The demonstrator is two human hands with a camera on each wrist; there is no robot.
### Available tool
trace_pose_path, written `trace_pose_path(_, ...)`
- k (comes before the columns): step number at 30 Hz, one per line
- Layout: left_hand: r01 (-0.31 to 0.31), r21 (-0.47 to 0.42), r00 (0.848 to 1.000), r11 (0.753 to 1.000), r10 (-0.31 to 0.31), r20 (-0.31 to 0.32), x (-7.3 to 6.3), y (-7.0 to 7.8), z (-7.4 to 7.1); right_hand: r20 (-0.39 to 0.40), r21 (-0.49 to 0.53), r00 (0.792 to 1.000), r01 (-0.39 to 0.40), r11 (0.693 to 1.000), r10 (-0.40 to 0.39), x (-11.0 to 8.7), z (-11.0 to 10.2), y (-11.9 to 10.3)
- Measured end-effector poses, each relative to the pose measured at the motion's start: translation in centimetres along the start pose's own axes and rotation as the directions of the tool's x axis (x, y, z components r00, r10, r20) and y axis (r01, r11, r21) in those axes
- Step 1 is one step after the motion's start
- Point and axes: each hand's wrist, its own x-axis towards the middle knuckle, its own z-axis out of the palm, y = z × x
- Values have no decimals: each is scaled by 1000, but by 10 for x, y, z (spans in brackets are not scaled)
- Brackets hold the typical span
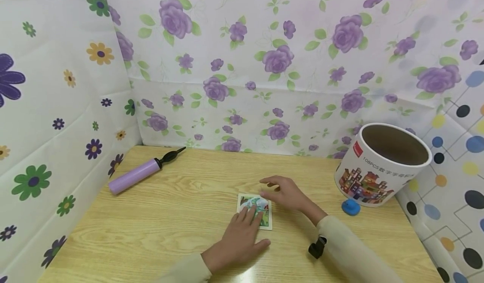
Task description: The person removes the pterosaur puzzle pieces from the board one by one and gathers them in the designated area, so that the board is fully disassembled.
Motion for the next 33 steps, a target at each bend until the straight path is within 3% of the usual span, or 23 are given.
trace_pose_path(8,8,18,1000,1000,-9,28,5,9,-1,25,17,1000,11,1000,-11,10,8,3)
trace_pose_path(21,52,-10,997,999,-51,57,8,8,1,65,26,998,20,999,-21,18,15,-1)
trace_pose_path(27,63,-43,996,997,-60,73,9,9,1,80,24,995,55,998,-57,24,21,0)
trace_pose_path(33,78,-18,992,997,-76,103,8,9,3,78,-1,993,94,996,-93,30,28,0)
